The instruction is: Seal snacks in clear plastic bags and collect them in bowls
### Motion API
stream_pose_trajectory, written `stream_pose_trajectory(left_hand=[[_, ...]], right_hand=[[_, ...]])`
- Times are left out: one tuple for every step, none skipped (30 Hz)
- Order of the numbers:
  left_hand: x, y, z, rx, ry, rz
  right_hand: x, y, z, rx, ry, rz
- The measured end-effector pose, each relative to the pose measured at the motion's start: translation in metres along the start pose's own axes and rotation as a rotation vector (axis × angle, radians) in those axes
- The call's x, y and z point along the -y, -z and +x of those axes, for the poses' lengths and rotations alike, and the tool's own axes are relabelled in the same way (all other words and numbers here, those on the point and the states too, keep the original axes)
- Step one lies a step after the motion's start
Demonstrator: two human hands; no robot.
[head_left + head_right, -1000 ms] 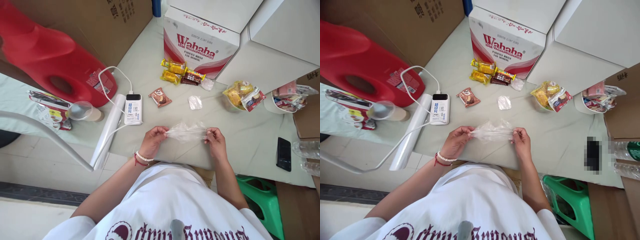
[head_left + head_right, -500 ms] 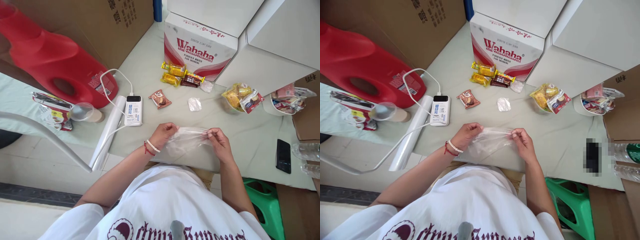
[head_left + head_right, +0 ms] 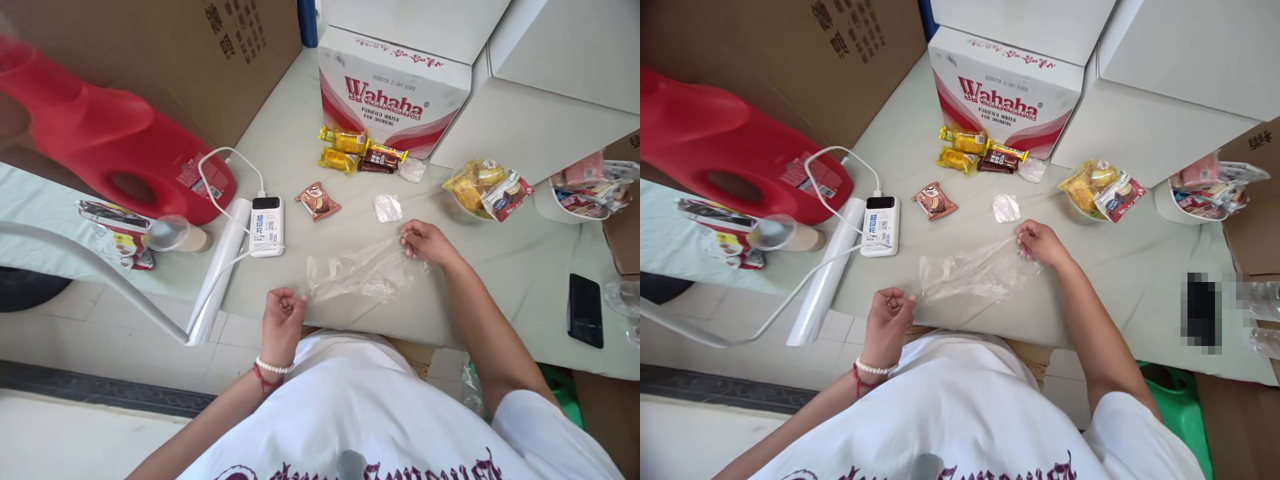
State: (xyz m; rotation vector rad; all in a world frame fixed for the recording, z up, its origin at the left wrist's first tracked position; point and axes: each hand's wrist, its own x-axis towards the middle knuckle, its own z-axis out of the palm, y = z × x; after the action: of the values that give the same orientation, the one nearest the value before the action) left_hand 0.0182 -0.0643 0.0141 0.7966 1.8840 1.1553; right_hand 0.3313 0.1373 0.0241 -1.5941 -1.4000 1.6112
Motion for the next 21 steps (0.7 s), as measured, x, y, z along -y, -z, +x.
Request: stream_pose_trajectory(left_hand=[[0.002, 0.007, -0.006, 0.016, -0.064, 0.097], [0.001, 0.013, -0.01, 0.031, -0.154, 0.19], [-0.003, 0.015, -0.012, 0.04, -0.267, 0.27], [-0.008, 0.015, -0.011, 0.038, -0.394, 0.339], [-0.014, 0.011, -0.008, 0.033, -0.522, 0.398], [-0.022, 0.004, -0.001, 0.029, -0.626, 0.436], [-0.029, -0.006, 0.008, 0.049, -0.686, 0.476], [-0.035, -0.018, 0.02, 0.085, -0.713, 0.523], [-0.041, -0.03, 0.032, 0.134, -0.712, 0.568], [-0.045, -0.042, 0.044, 0.195, -0.683, 0.602], [-0.048, -0.053, 0.056, 0.265, -0.637, 0.616], [-0.05, -0.062, 0.065, 0.297, -0.584, 0.606], [-0.051, -0.068, 0.072, 0.272, -0.549, 0.572], [-0.052, -0.073, 0.077, 0.235, -0.519, 0.521], [-0.051, -0.075, 0.08, 0.189, -0.492, 0.455], [-0.051, -0.077, 0.081, 0.158, -0.46, 0.378], [-0.05, -0.078, 0.082, 0.155, -0.409, 0.295], [-0.05, -0.079, 0.082, 0.177, -0.337, 0.209], [-0.049, -0.08, 0.083, 0.209, -0.25, 0.123], [-0.049, -0.081, 0.084, 0.235, -0.157, 0.043], [-0.049, -0.082, 0.086, 0.253, -0.067, -0.025]], right_hand=[[0.008, 0.001, 0.009, 0.03, -0.006, -0.057], [0.015, 0.001, 0.017, 0.065, -0.01, -0.112], [0.022, 0.0, 0.023, 0.1, -0.007, -0.157], [0.028, -0.002, 0.028, 0.137, 0.005, -0.19], [0.033, -0.004, 0.032, 0.169, 0.026, -0.209], [0.038, -0.007, 0.034, 0.197, 0.048, -0.211], [0.041, -0.009, 0.036, 0.219, 0.068, -0.198], [0.043, -0.011, 0.036, 0.231, 0.079, -0.169], [0.044, -0.012, 0.034, 0.227, 0.079, -0.122], [0.044, -0.012, 0.031, 0.208, 0.076, -0.05], [0.043, -0.012, 0.027, 0.179, 0.068, 0.043], [0.04, -0.01, 0.02, 0.153, 0.055, 0.146], [0.037, -0.009, 0.011, 0.131, 0.044, 0.248], [0.032, -0.008, 0.0, 0.118, 0.036, 0.337], [0.027, -0.009, -0.012, 0.11, 0.032, 0.403], [0.02, -0.011, -0.025, 0.105, 0.029, 0.441], [0.013, -0.014, -0.038, 0.09, 0.026, 0.451], [0.005, -0.018, -0.05, 0.065, 0.017, 0.441], [-0.003, -0.023, -0.061, 0.03, -0.001, 0.423], [-0.011, -0.027, -0.07, -0.004, -0.032, 0.404], [-0.018, -0.03, -0.078, -0.038, -0.07, 0.39]])
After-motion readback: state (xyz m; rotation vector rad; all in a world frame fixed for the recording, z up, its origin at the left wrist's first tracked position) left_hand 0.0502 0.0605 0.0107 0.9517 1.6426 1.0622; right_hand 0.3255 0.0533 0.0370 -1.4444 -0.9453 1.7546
